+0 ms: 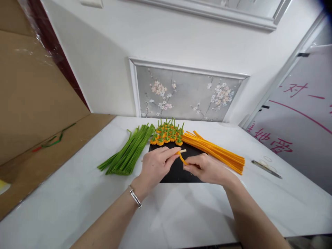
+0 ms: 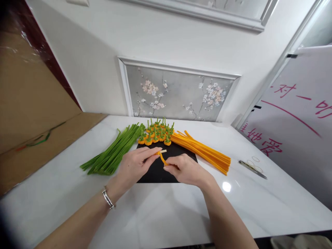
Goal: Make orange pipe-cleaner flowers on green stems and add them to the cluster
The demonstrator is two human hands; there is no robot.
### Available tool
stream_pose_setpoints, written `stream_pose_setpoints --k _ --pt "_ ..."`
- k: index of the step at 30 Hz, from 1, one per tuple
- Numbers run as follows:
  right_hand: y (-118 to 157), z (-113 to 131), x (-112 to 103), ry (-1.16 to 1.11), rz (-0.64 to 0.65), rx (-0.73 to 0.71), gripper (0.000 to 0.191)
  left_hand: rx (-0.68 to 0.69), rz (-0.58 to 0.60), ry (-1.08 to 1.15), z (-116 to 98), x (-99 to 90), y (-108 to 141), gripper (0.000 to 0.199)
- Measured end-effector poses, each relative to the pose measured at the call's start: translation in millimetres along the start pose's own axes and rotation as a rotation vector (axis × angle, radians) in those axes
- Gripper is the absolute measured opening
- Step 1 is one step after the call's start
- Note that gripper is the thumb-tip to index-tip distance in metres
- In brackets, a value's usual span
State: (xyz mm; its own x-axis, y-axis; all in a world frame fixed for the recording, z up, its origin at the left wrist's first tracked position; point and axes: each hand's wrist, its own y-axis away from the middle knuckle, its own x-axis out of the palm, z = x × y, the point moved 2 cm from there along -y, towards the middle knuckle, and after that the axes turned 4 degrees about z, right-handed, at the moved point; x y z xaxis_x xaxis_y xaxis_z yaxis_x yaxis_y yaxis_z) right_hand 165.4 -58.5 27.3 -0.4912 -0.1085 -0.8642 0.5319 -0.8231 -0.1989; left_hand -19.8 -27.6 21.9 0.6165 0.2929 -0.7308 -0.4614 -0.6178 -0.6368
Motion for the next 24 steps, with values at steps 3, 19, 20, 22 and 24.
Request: stream_pose_setpoints --k 3,19,20,22,24 --pt "2 5 -2 0.002 0.003 -0.033 0.036 -0.026 0.04 -0.038 1 -0.6 0 0.022" --pt "-2 3 -13 -0.025 -0.383 -0.063 0.014 0.085 0.103 -0.1 -2 2.2 1 0.019" --pt "-3 2 -13 -0.027 -0.402 -0.056 0.013 0.104 0.1 -0.1 -2 2.2 1 0.019" --pt "-4 0 -14 -0.033 -0.433 -0.05 0.011 0.133 0.096 -0.11 -4 2.1 1 0.018" --pt "-6 -2 -14 -0.047 -0.453 -0.048 0.01 0.147 0.103 -0.12 -6 2.2 1 0.017"
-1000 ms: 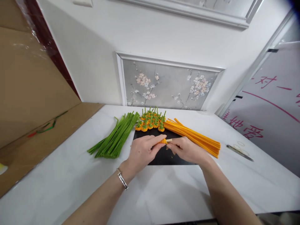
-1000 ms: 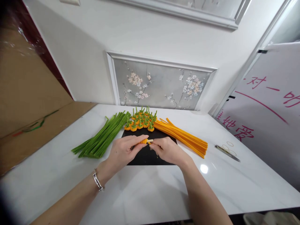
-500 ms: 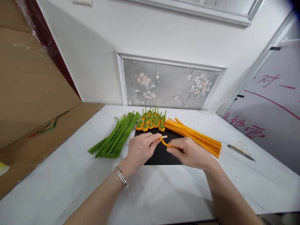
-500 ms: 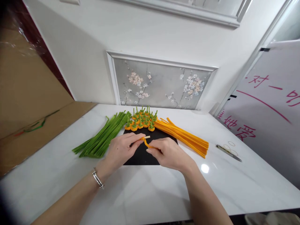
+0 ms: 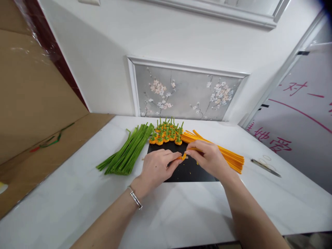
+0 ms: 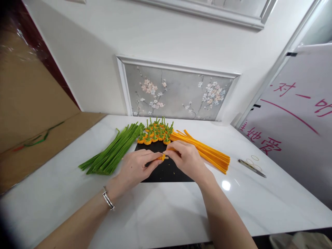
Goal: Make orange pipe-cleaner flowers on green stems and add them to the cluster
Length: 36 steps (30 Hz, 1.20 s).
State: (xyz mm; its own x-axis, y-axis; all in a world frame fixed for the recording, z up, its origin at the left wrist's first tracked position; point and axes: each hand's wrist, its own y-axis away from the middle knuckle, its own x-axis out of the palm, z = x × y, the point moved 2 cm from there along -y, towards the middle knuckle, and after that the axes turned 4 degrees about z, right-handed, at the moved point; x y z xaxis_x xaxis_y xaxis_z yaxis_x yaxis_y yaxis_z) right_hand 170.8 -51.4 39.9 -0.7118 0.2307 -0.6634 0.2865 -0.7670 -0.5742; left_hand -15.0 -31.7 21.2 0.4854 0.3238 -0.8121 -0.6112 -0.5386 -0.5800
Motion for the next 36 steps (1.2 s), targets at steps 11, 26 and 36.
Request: stream_pose_setpoints --k 11,26,36 --pt "-3 -17 6 0.039 0.067 0.134 0.026 0.079 -0.023 0.062 -5 -1.1 2 0.015" --pt "12 -6 11 -0.039 0.512 0.079 0.029 -0.167 -0.008 0.254 -2 -0.2 0 0.017" --pt "3 -7 19 0.007 0.218 0.023 0.029 -0.148 0.036 0.271 -4 -1.9 -2 0.017"
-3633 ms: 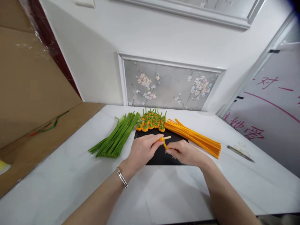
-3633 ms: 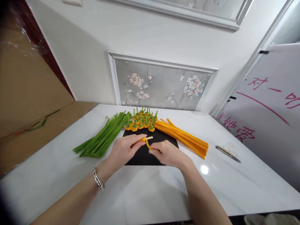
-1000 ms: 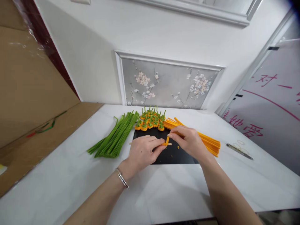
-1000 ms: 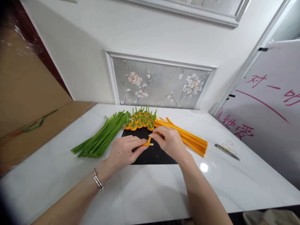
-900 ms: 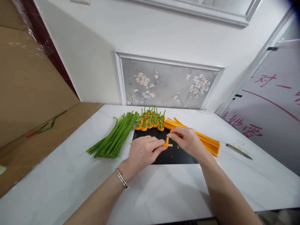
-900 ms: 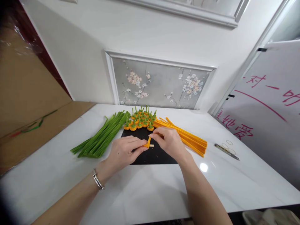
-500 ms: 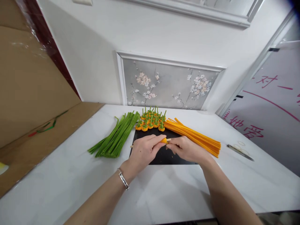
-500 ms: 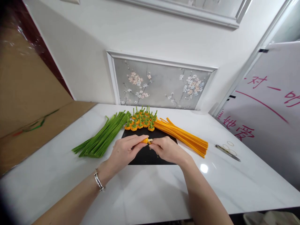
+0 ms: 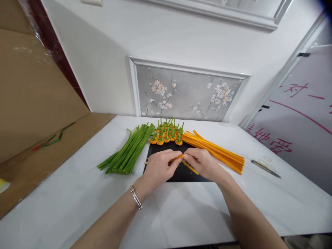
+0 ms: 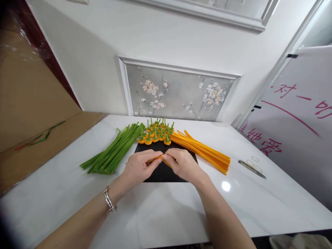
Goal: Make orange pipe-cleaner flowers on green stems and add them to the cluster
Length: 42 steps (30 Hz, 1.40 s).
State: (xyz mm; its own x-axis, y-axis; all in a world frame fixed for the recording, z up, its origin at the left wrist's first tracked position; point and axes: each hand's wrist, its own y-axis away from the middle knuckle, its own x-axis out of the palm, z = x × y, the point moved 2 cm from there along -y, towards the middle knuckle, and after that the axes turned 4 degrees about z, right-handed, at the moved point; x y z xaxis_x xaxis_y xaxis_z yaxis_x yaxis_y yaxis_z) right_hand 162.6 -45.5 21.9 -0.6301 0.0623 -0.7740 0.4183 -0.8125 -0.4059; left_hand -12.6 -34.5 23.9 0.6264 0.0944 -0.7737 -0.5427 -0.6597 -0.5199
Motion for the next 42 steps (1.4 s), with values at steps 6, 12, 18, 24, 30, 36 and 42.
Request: stream_pose_setpoints --k 6,12,18,24,30,36,42 --pt "2 -2 4 -0.005 0.002 -0.019 0.035 0.029 0.032 0.047 5 1.0 -1 0.016" --pt "3 1 2 -0.03 -0.003 -0.034 0.034 0.078 0.016 0.202 5 0.3 -2 0.016" --pt "2 1 1 -0.087 -0.006 0.0 0.025 0.098 -0.013 0.228 5 -2.6 -3 0.012" --pt "4 -14 12 -0.219 0.209 0.126 0.017 0.046 -0.047 0.294 8 -7.3 -6 0.013" --pt "10 -8 11 -0.009 0.223 0.078 0.026 -0.032 -0.049 0.163 20 -5.1 -6 0.017" --pt "10 8 0 0.153 0.012 -0.042 0.025 -0.037 -0.013 0.001 24 -0.7 -1 0.02" --pt "6 10 -7 0.062 -0.176 -0.116 0.021 0.052 0.014 -0.087 19 2.5 0 0.019"
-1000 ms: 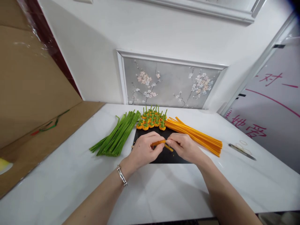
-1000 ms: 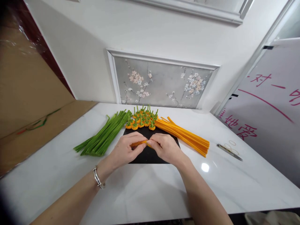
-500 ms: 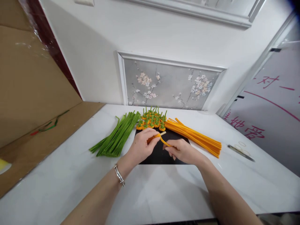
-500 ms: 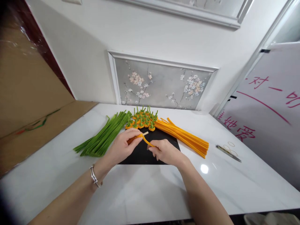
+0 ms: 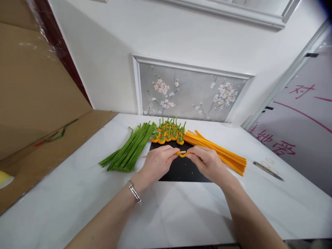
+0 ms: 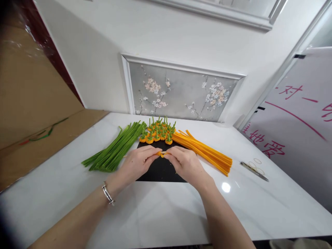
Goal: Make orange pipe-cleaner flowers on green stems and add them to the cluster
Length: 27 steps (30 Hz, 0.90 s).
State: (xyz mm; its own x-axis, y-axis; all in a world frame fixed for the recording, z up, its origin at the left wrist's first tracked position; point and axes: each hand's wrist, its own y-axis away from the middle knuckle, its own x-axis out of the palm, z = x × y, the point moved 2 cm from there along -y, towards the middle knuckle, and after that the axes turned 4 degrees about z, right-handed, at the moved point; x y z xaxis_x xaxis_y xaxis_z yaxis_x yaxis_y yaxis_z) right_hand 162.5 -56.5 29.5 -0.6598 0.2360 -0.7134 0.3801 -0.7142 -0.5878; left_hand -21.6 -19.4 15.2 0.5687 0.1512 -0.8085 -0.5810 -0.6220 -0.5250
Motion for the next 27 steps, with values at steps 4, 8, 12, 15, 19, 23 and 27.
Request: stream_pose_setpoints --k 4,8,12,15,19,23,27 --pt "-3 -4 -2 -0.035 -0.08 0.061 0.018 0.097 0.023 0.009 -3 2.6 0 0.018" --pt "-6 -11 -4 -0.056 -0.12 0.129 0.019 0.152 0.038 0.018 -8 4.4 0 0.016" --pt "-8 -20 -3 -0.066 -0.107 0.196 0.024 0.199 0.027 0.048 -15 4.1 0 0.01" --pt "-7 -28 2 -0.072 -0.039 0.258 0.028 0.203 0.011 0.075 -17 3.4 -1 0.009" --pt "-3 -34 10 -0.069 0.123 0.316 0.042 0.208 -0.029 0.088 -18 2.6 -1 0.011" --pt "0 -31 12 -0.051 0.211 0.361 0.038 0.179 -0.108 0.094 -17 1.9 0 0.009" --pt "1 -19 9 -0.083 0.292 0.289 0.032 0.093 -0.18 0.141 -13 2.1 0 0.018"
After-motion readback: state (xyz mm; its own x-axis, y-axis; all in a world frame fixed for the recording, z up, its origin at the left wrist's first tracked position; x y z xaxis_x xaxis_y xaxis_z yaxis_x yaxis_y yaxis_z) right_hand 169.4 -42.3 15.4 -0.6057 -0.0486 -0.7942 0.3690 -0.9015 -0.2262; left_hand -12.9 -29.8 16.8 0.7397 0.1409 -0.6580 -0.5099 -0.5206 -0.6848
